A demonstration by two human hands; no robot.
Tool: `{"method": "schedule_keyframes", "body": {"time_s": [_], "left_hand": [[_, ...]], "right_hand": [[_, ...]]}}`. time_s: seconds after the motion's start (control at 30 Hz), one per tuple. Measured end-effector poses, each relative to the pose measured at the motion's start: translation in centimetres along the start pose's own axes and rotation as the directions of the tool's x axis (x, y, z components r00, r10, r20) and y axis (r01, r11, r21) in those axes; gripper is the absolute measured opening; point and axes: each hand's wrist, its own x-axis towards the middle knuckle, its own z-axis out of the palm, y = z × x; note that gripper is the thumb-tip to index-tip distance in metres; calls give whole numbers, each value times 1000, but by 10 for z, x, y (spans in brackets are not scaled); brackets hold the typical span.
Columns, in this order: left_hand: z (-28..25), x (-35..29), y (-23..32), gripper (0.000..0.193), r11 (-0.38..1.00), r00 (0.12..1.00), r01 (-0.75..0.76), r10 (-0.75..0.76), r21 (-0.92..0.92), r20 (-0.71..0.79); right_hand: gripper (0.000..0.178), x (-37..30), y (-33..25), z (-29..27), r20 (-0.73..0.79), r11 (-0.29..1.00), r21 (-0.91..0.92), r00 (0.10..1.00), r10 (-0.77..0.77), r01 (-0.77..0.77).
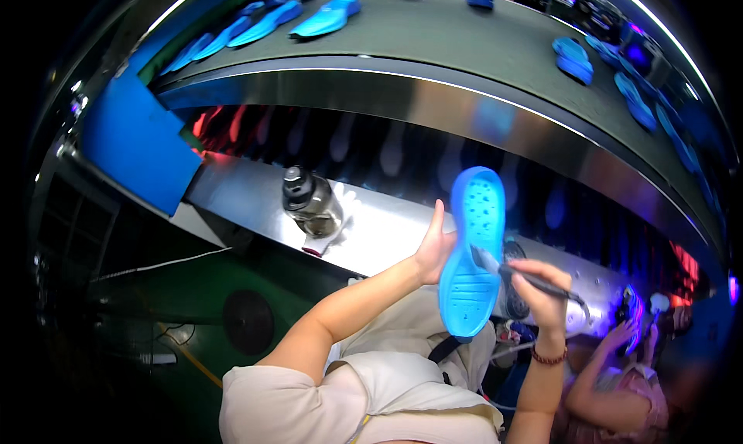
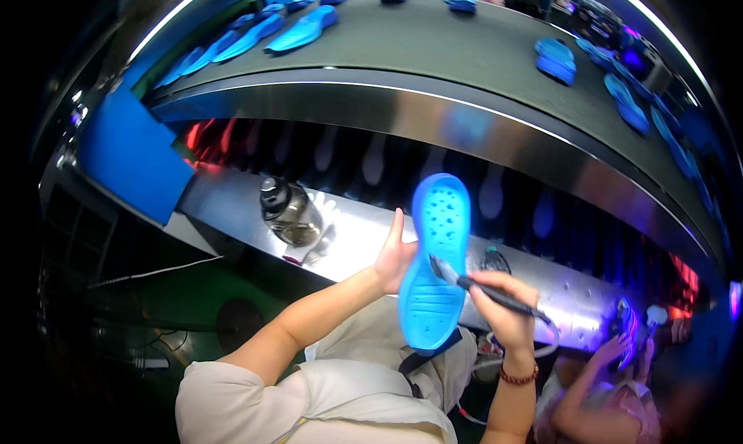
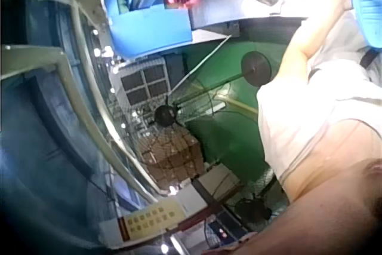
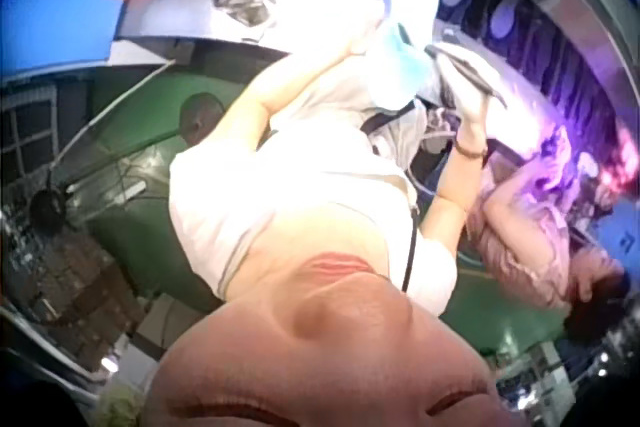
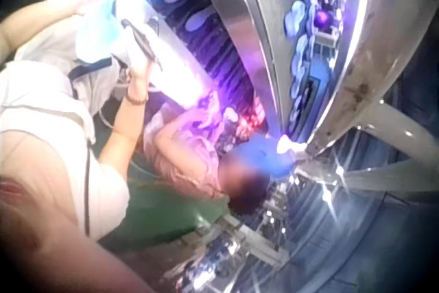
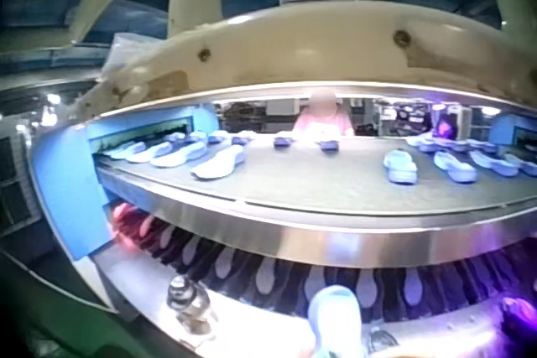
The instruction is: The person applies adhesive to the underside of blue shoe soles using a brush and then places them onto a moving conveyor belt.
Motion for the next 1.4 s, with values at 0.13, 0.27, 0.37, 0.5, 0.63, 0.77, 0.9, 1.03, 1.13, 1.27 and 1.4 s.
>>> {"method": "schedule_keyframes", "body": {"time_s": [0.13, 0.27, 0.37, 0.5, 0.63, 0.77, 0.9, 1.03, 1.13, 1.27, 1.4], "left_hand": [[5, 3, -11, 90, 997, 983, -63, 69, 38, -170], [-9, -8, 6, 89, 975, 971, -215, 218, 49, -96], [2, -13, 8, 90, 972, 965, -224, 232, 75, -126], [36, -8, -7, 90, 976, 976, -216, 216, 1, -39], [34, -15, 10, 92, 939, 936, -336, 342, 73, -83], [43, -17, 21, 88, 910, 906, -408, 413, 68, -92], [52, -18, 34, 87, 920, 924, -376, 381, 114, -31], [82, -12, 41, 86, 917, 926, -372, 378, 142, -15], [91, -29, 8, 80, 883, 890, -437, 452, 172, -55], [84, -33, -16, 74, 840, 858, -489, 512, 236, -47], [68, -28, -3, 58, 867, 878, -471, 479, 165, -10]], "right_hand": [[18, 10, -6, 22, -26, 967, -154, 978, -208, 202], [17, -22, -33, 35, 279, 806, -307, 858, -432, 505], [16, -18, -60, 13, 416, 873, -183, 840, -348, 452], [21, 10, -31, 18, -4, 957, -98, 961, -276, 274], [22, -13, -57, 22, 334, 920, -29, 872, -359, 390], [23, -10, -30, 5, 79, 963, -57, 963, -259, 264], [24, -17, -38, 6, 380, 915, 55, 839, -390, 400], [20, -17, -13, 3, 71, 885, 455, 986, -151, 103], [21, -17, -15, 21, -51, 708, 701, 996, -74, 89], [20, -27, -29, 38, -70, 861, 494, 993, -96, 118], [20, -26, -39, 34, -61, 943, 262, 979, -195, 204]]}}
